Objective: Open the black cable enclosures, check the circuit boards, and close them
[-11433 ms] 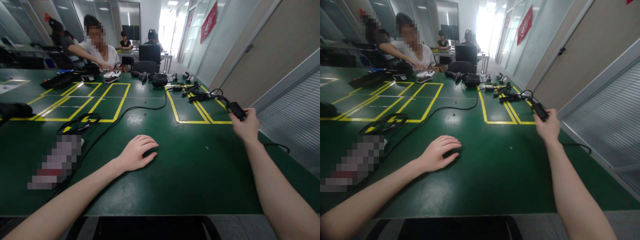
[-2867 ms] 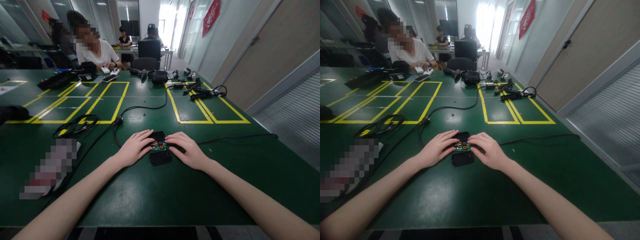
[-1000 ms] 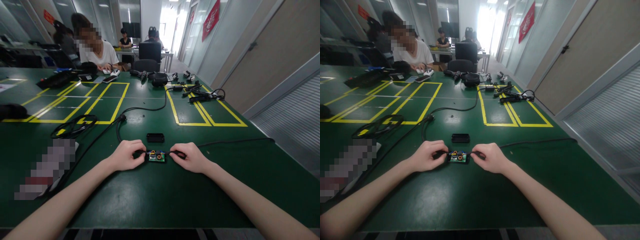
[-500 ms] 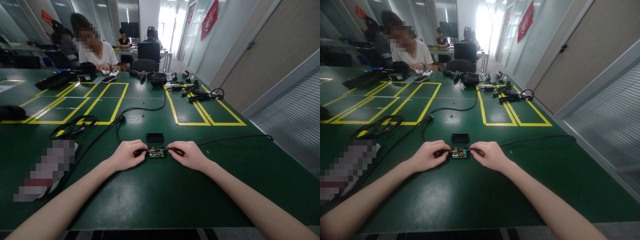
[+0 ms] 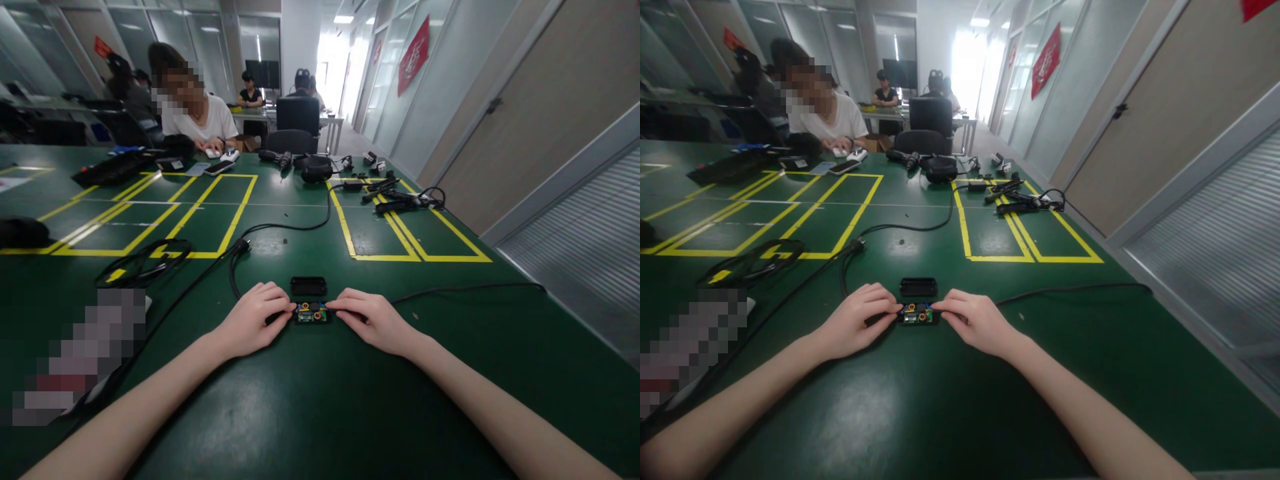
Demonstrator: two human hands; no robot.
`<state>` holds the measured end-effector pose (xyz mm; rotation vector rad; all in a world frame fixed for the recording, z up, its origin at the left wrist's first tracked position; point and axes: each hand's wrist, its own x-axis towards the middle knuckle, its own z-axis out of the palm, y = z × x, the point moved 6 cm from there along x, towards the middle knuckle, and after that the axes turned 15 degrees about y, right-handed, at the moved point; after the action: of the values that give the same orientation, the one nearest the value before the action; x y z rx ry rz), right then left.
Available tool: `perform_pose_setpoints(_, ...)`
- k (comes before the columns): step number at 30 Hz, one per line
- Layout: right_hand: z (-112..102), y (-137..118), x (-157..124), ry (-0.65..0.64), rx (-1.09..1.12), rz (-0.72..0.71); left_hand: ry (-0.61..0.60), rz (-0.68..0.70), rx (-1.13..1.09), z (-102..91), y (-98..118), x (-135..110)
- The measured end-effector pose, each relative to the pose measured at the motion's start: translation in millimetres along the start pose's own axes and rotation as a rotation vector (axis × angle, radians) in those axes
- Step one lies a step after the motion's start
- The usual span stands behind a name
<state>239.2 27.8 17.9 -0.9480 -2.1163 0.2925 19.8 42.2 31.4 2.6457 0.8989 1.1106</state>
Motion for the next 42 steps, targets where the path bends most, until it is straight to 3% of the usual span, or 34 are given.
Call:
perform_pose_setpoints(6, -1.9, -6.6, 4.6, 0.027, -0.023, -0.098, -0.058, 0.053, 0.054, 0.3, 3.3, 1.8)
perform_pose_setpoints(12, -3.1, -9.9, 7.2, 0.006, -0.029, -0.096, -0.111, 0.154, 0.136, 0.0, 10.0, 3.6)
perform_pose_setpoints(16, -1.0, -10.1, 6.7, 0.035, -0.037, -0.098, -0.095, 0.107, 0.142, 2.0, 8.0, 2.2)
perform_pose_setpoints(21, -3.8, -5.5, 6.8, 0.165, -0.105, -0.067, -0.028, 0.035, 0.12, 1.3, 1.9, 0.2)
perform_pose_setpoints(28, 10.4, -3.6, 5.0, 0.01, -0.168, -0.089, -0.055, 0.001, 0.107, 13.7, -1.6, -2.9)
perform_pose_setpoints(42, 8.6, -10.5, 3.9, 0.043, -0.045, -0.104, -0.049, 0.046, 0.074, 14.7, 6.0, -1.3)
